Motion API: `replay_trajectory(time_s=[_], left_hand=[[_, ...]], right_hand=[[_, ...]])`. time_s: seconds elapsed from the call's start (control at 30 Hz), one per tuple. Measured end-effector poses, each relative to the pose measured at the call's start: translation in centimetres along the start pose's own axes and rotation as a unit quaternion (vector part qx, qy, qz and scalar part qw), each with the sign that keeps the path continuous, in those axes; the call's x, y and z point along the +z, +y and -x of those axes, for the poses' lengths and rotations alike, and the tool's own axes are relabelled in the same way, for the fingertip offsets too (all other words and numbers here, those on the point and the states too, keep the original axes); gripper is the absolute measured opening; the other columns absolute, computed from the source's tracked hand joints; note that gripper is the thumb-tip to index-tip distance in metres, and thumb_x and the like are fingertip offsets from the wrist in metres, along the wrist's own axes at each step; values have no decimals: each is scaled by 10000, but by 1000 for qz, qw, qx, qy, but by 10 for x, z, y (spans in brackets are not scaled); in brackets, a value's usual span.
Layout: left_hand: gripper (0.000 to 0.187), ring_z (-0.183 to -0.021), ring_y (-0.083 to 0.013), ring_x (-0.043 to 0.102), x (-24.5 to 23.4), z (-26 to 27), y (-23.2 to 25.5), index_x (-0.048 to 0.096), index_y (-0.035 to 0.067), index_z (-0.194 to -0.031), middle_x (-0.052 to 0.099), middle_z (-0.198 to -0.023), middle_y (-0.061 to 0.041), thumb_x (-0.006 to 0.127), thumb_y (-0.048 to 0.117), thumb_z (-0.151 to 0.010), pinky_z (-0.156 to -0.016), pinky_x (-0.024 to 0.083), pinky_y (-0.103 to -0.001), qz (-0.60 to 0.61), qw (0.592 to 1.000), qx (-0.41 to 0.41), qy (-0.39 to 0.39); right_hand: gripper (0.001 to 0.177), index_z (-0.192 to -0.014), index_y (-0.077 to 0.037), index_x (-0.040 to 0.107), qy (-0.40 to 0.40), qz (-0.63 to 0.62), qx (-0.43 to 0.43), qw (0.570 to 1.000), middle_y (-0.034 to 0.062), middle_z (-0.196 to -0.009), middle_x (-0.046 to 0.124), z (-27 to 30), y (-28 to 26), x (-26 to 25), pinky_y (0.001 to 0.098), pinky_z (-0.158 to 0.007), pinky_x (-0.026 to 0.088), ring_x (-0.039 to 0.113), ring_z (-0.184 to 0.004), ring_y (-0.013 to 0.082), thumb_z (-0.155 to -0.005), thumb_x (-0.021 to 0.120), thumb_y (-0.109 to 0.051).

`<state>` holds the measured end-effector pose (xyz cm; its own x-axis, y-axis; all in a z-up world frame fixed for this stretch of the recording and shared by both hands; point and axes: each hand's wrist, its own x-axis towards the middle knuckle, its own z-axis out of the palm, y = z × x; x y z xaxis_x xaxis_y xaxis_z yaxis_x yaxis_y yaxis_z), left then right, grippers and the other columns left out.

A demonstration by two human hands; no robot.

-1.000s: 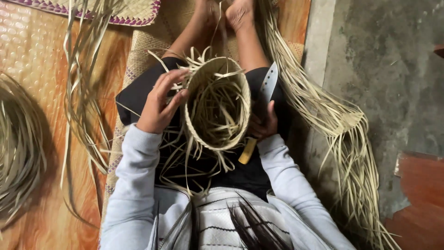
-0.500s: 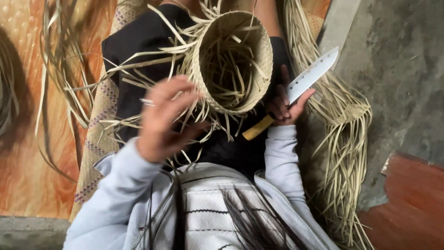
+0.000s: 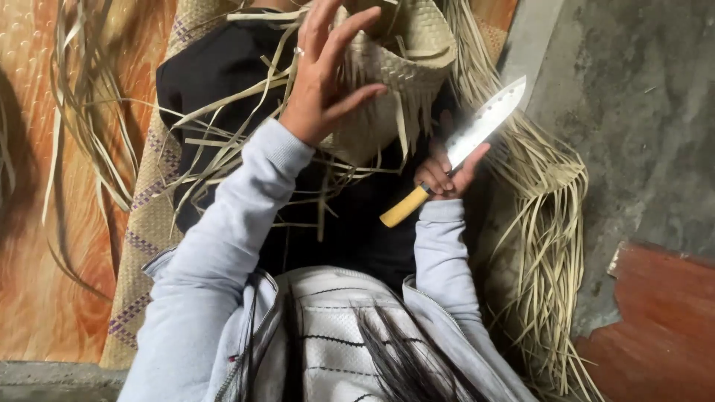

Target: Trimming the excess straw or palm leaf strips from the edge of a woven basket using a knife

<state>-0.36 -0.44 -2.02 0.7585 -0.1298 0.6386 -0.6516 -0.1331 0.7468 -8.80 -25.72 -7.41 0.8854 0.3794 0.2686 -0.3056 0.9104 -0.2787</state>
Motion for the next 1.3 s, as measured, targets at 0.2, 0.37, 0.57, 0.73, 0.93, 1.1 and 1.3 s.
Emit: replay_trajectory(time_s=[0.2, 0.37, 0.57, 0.73, 0.93, 1.1, 1.3], left_hand=[[1036, -1420, -277, 173, 10, 31, -25, 155, 167, -1426, 124, -1488, -68, 871, 430, -725, -1208, 202, -409, -5, 998, -58, 7], [1002, -1408, -264, 169, 15, 26, -36, 149, 165, -1422, 146, -1481, -62, 846, 487, -777, -1196, 224, -407, -53, 998, -40, -22], [807, -1337, -342, 303, 26, 21, -36, 222, 72, -1373, 226, -1406, -176, 784, 403, -897, -1104, 350, -396, -192, 978, -72, 31], [545, -1346, -232, 129, 47, 27, -54, 371, 411, -1351, 101, -1423, -39, 767, 417, -976, -1125, 86, -495, -327, 941, -82, -18], [545, -1327, -204, 49, 43, 26, -39, 480, 499, -1313, 76, -1423, 10, 780, 219, -955, -1074, -20, -543, -282, 959, -10, -30], [525, -1278, -278, 220, 26, 14, -4, 602, 307, -1231, 278, -1356, -84, 755, 91, -778, -1038, 58, -566, -174, 985, 0, -10], [341, -1297, -244, 245, 0, 5, 20, 643, 213, -1077, 303, -1351, -44, 639, 91, -759, -993, 263, -536, -28, 997, -76, -8]], right_hand=[[780, -1392, -134, 145, -8, 3, -29, 1000, 121, -735, 616, 3, -3, -14, 153, -334, 383, 501, -387, 66, -821, 442, -574], [808, -1393, -141, 115, -4, -12, -28, 1000, 87, -708, 543, 0, -1, -7, 164, -319, 365, 478, -387, 66, -803, 496, -540], [681, -1367, -172, 253, -38, 0, -18, 999, 49, -720, 461, 3, -5, -14, 160, -355, 399, 457, -393, 51, -833, 504, -511], [682, -1330, -152, 272, -25, -11, -14, 1000, 43, -713, 463, 5, -7, -16, 157, -345, 390, 459, -398, 52, -811, 537, -506], [594, -1275, -141, 369, 55, 72, 27, 996, 28, -677, 476, -14, -22, 26, 146, -316, 337, 410, -373, 37, -825, 517, -498], [382, -1203, -80, 428, 34, 277, 88, 956, 21, -665, 457, -54, -39, 100, 184, -299, 349, 400, -365, 64, -943, 428, -359], [472, -1215, -47, 321, -46, 291, 194, 936, 58, -759, 427, -85, -30, 128, 186, -338, 418, 464, -428, 96, -822, 582, -70]])
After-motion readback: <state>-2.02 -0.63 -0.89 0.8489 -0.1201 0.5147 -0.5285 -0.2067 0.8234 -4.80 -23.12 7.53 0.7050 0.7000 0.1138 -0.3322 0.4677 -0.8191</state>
